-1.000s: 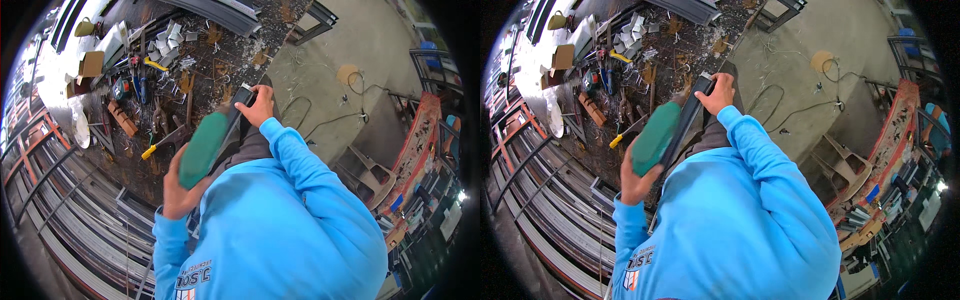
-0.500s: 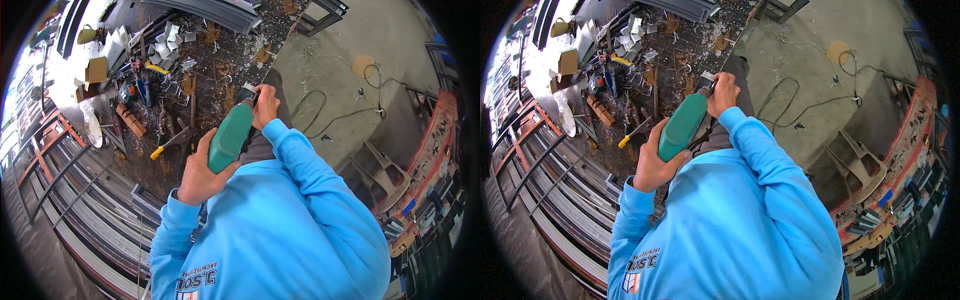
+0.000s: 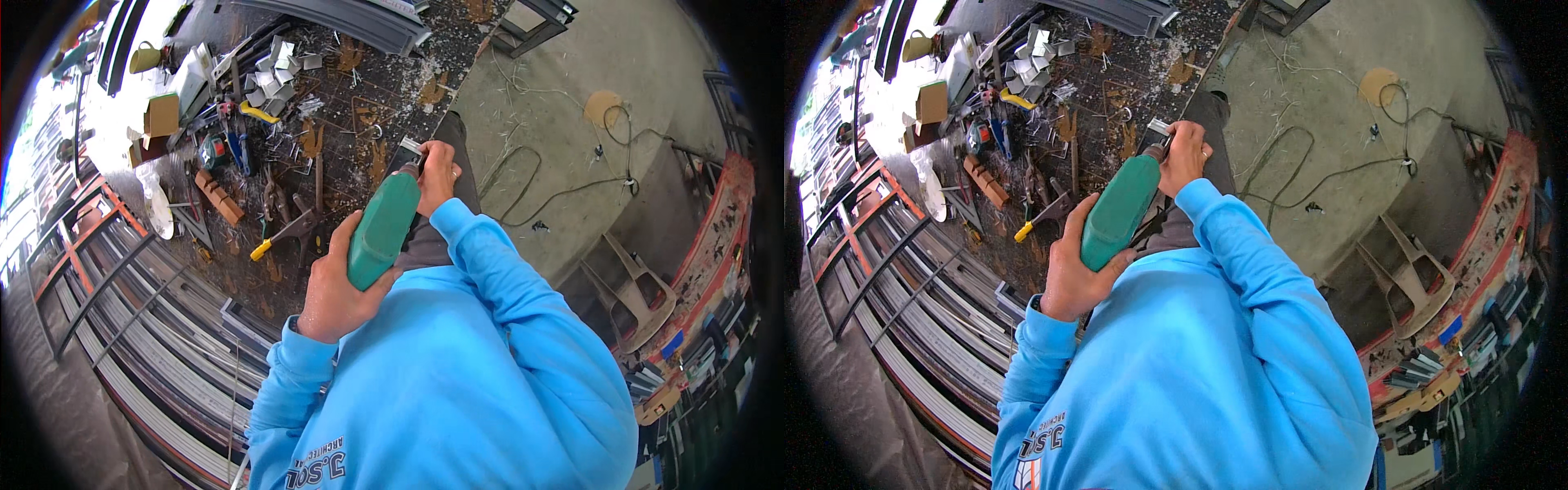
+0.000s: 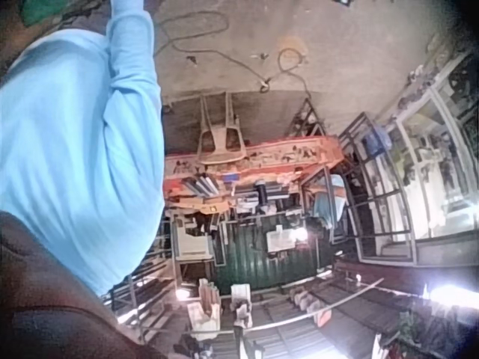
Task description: The person assembles metal frames by attaching metal brackets with screws using a power drill, then tightens the screws with pliers.
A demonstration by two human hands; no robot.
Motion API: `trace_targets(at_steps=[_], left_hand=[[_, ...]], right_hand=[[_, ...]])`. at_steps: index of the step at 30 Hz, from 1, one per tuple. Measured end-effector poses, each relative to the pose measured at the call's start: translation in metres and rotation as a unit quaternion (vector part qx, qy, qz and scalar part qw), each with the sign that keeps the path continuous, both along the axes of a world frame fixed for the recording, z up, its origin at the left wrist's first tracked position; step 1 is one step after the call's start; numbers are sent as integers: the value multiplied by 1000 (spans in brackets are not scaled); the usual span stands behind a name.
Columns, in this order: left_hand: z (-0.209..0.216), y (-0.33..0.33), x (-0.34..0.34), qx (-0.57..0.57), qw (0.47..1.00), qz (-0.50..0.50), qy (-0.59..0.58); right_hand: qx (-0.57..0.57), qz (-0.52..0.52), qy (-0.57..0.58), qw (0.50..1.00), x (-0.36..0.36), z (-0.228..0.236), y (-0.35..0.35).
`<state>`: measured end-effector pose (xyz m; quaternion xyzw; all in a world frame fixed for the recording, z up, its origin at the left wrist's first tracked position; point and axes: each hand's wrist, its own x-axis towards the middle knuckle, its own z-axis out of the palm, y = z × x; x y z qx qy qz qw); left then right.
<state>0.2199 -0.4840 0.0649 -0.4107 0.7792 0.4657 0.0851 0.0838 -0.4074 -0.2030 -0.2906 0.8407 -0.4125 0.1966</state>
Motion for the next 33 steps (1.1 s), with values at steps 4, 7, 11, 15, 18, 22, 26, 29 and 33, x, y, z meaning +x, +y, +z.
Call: trace_targets(at_steps=[4,7,11,15,18,22,26,29,33], left_hand=[[-5,0,4,-12,1000,1,27],[-7,-2,6,1,1000,6,28],[-12,-3,11,6,999,10,33],[-14,0,14,17,999,15,35],[-15,0,14,22,999,17,34],[-18,-3,17,28,999,2,29],[-26,4,23,14,999,19,45],[-27,2,19,22,998,39,40],[-10,-31,-12,148,970,194,-4]], right_hand=[[-3,-3,3,1000,1,-3,0],[-7,-6,5,1000,1,-5,0],[8,-3,4,1000,2,-8,0],[4,-5,5,1000,3,-9,0],[3,-7,4,1000,2,-9,-1],[-1,-10,-1,1000,0,-8,-2],[-2,-11,0,1000,-1,-6,-3],[-9,-21,-17,1000,0,-3,-3],[5,-17,-38,999,-1,2,-4]])
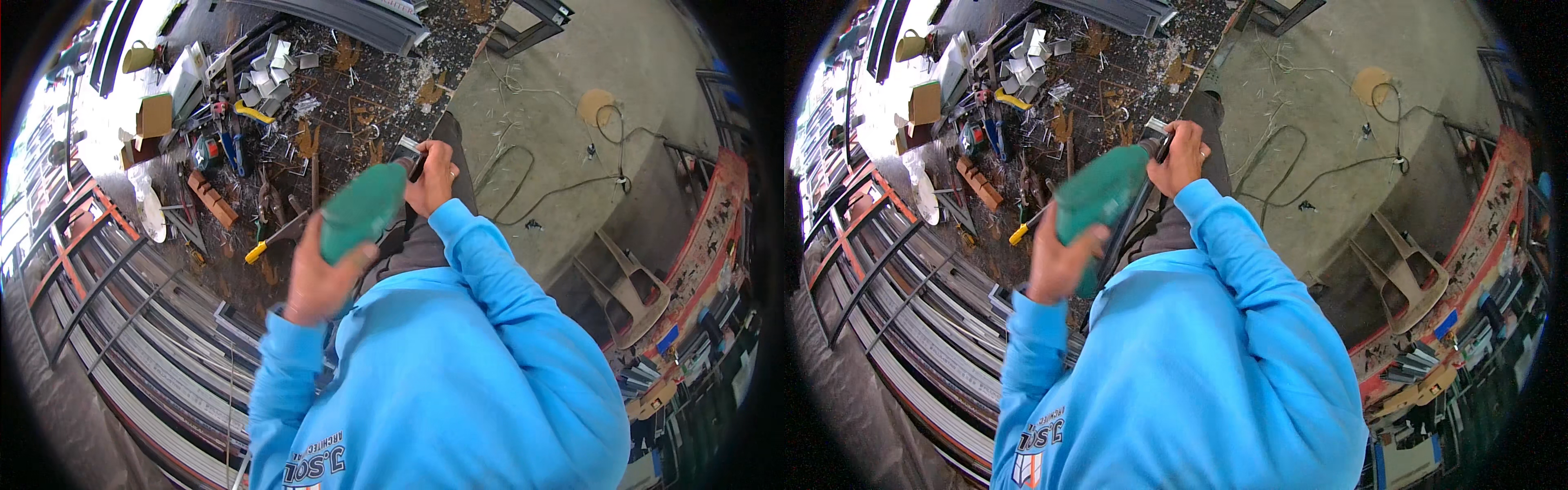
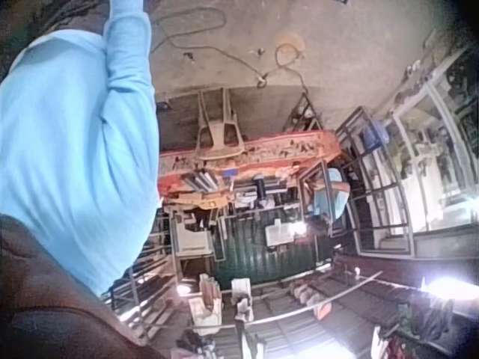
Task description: The person assembles metal frames by attaching metal brackets with screws using a power drill, then tightens the screws with pliers.
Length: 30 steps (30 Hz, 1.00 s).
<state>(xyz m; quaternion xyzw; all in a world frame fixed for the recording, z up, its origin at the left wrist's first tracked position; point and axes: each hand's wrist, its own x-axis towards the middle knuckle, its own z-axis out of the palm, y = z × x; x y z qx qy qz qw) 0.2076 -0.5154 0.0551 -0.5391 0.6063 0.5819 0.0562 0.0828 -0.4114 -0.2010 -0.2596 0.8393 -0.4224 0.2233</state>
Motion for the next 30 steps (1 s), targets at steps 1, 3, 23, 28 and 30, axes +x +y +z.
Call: trace_targets(at_steps=[1,3,23,28,30], left_hand=[[12,-20,-7,115,991,62,-32],[23,-43,-26,99,995,-26,3],[-40,97,338,-249,943,207,-80],[-177,86,386,-339,866,202,-307],[-195,84,391,-334,855,233,-323]], right_hand=[[20,8,-6,1000,0,2,1],[10,13,-6,1000,0,4,2],[-144,281,70,946,1,68,-51],[-86,414,82,902,33,44,-139],[-107,421,92,896,44,35,-167]])
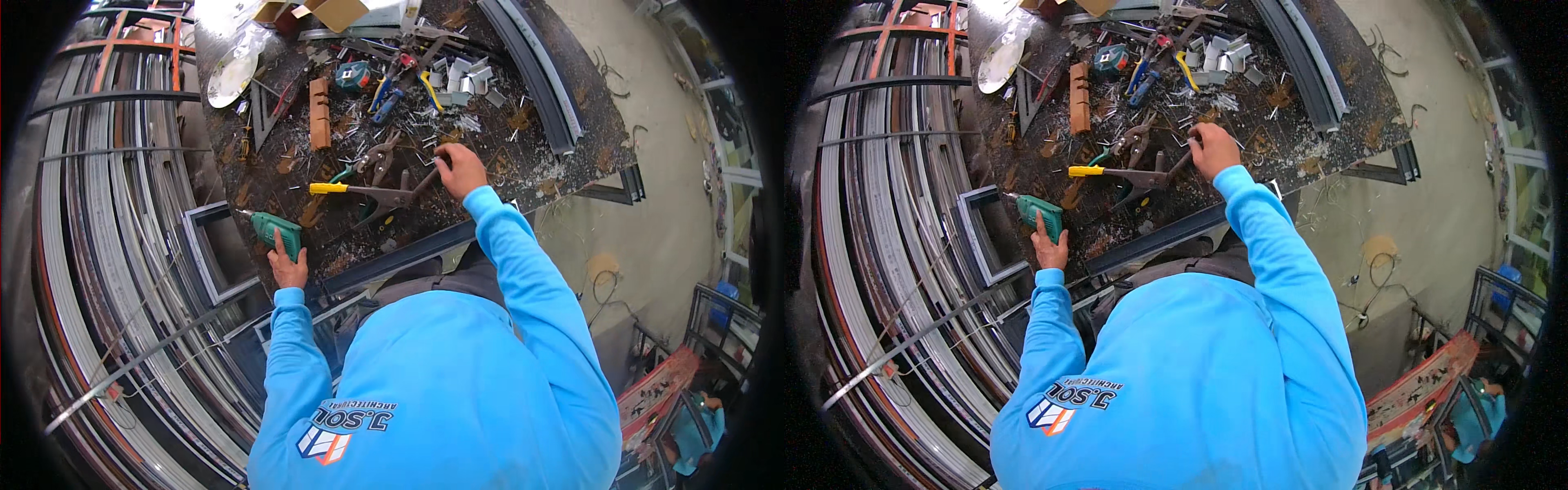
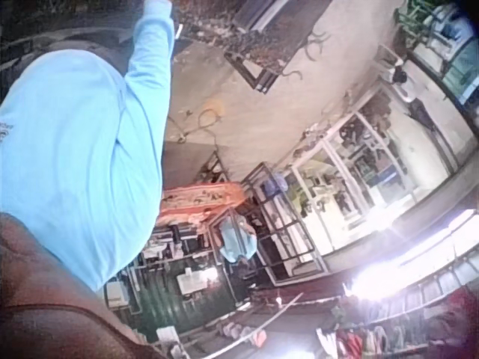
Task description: The person assembles metal frames by attaching metal brackets with screws using a power drill, then tightens the screws with pliers.
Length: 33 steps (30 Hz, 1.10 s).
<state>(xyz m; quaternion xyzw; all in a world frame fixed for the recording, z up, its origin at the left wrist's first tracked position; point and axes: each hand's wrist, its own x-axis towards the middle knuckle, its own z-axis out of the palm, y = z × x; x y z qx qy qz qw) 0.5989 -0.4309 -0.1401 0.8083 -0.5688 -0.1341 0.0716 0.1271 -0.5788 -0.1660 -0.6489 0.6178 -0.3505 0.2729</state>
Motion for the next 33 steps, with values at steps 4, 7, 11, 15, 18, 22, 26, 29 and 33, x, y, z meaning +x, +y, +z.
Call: trace_targets(at_steps=[4,7,11,15,18,22,26,29,33], left_hand=[[12,-3,-36,-28,991,1,-133],[26,-24,-96,-115,961,-234,95],[21,-62,-175,-2,948,-299,108],[54,-90,-174,38,944,-316,85],[113,-94,-146,-21,916,-325,234],[168,-94,-129,17,924,-212,316],[150,-95,-151,-68,869,-116,476],[125,-95,-162,-47,890,-130,435],[103,-98,-168,48,897,-162,408]], right_hand=[[9,38,57,998,24,-9,-49],[10,49,162,986,49,-16,-78],[64,50,264,961,69,-26,-97],[67,73,262,960,57,-30,-97],[56,43,112,991,36,-30,-86],[68,-11,53,996,18,-28,-74],[36,-2,85,996,35,-24,-88],[79,15,204,976,56,-24,-105],[91,18,274,957,65,-31,-118]])
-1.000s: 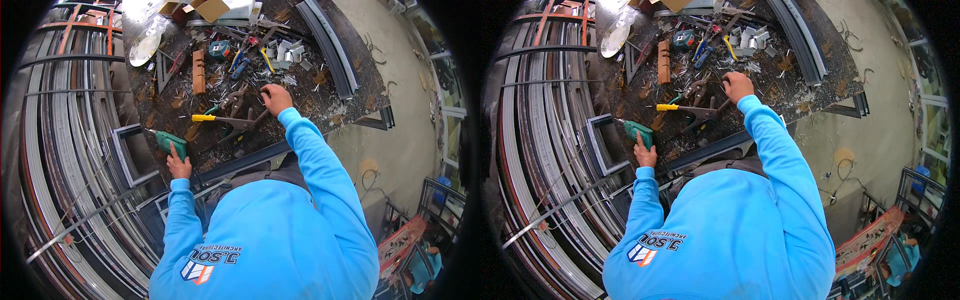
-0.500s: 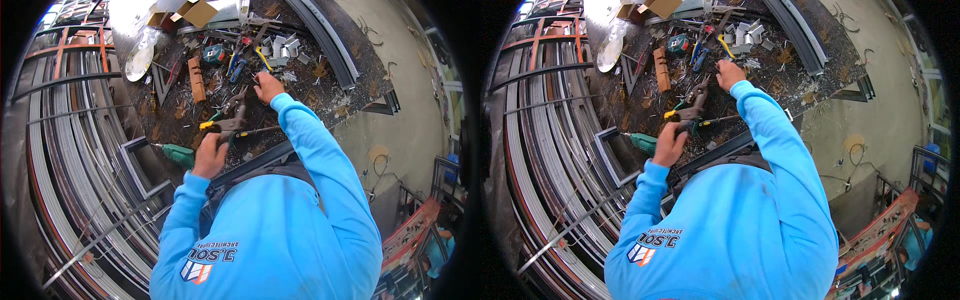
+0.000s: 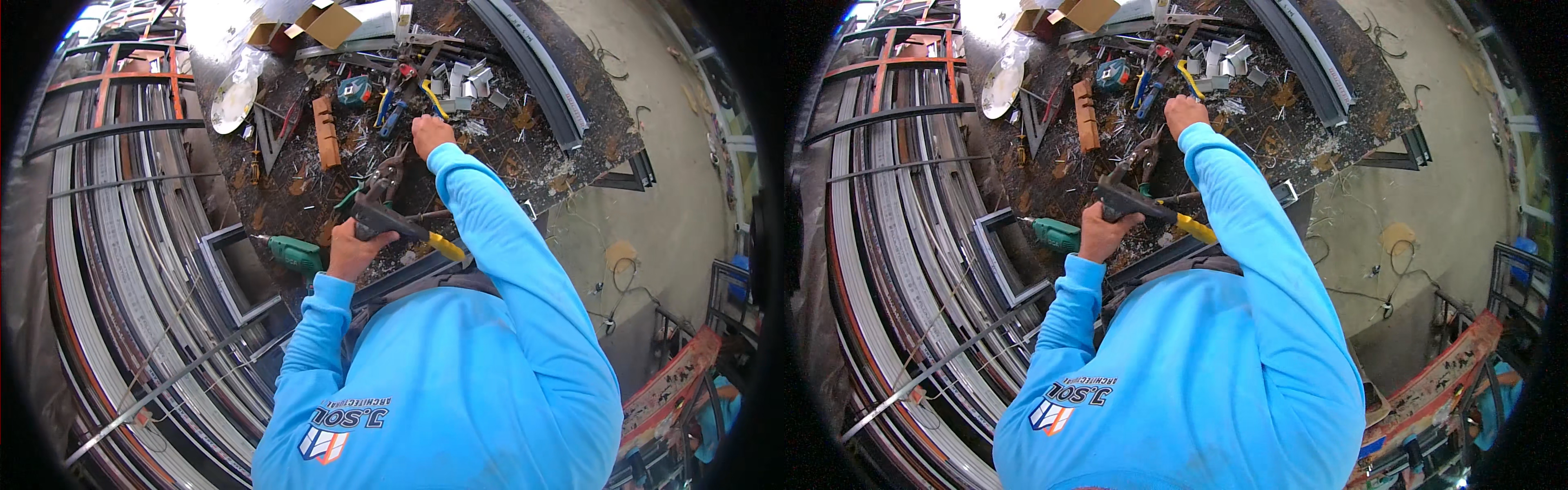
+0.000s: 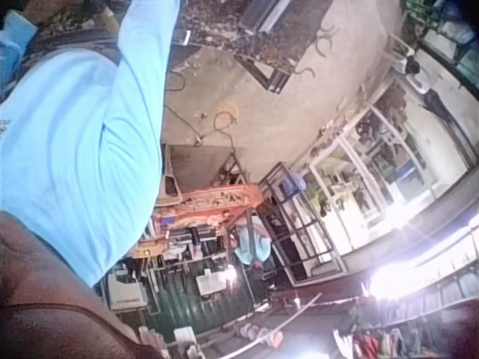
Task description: The person assembles metal frames by attaching metal brackets with screws using a power drill, then tightens the screws with pliers.
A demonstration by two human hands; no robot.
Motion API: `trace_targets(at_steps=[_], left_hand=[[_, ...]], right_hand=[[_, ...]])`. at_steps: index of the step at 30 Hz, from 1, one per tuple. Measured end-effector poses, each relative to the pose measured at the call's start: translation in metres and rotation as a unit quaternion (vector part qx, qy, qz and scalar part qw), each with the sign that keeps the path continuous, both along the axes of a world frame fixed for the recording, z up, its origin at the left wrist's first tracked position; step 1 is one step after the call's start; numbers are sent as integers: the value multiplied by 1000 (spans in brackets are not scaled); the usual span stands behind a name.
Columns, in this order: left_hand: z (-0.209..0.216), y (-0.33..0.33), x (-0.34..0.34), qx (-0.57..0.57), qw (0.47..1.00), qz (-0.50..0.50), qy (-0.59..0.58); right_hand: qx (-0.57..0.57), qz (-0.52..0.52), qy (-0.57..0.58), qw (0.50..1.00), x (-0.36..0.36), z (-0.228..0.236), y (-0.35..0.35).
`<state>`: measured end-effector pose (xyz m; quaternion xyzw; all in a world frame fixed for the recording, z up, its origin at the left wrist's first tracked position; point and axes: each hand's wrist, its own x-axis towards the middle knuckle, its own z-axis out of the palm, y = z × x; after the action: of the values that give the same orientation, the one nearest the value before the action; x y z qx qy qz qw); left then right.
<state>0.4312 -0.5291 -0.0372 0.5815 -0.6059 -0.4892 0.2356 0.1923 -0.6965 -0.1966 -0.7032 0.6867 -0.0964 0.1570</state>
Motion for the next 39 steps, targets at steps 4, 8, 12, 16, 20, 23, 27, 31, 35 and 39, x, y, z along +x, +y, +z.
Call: trace_targets(at_steps=[4,8,12,16,20,23,27,31,35,39], left_hand=[[-11,-6,-6,57,996,-20,60],[-17,-12,-14,120,991,-53,34],[-21,-22,-34,105,984,-112,88],[-23,-29,-61,137,973,-163,85],[-21,-31,-81,148,964,-189,116],[-20,-31,-91,156,961,-201,110],[-19,-32,-97,159,957,-223,98],[-16,-36,-102,127,959,-238,83],[-11,-43,-120,61,957,-255,121],[-8,-42,-155,38,963,-262,47]], right_hand=[[-19,-23,-84,996,-19,6,11],[38,-123,-493,860,-44,53,59],[37,-99,-767,634,-50,120,128],[24,-190,-750,634,-53,157,160],[-74,-245,-748,612,-59,163,172],[-109,-253,-744,609,-63,162,180],[-150,-264,-727,616,-66,161,186],[-223,-268,-651,674,-62,157,194],[-278,-277,-636,664,-52,143,218],[-157,-359,-734,555,-49,122,260]])
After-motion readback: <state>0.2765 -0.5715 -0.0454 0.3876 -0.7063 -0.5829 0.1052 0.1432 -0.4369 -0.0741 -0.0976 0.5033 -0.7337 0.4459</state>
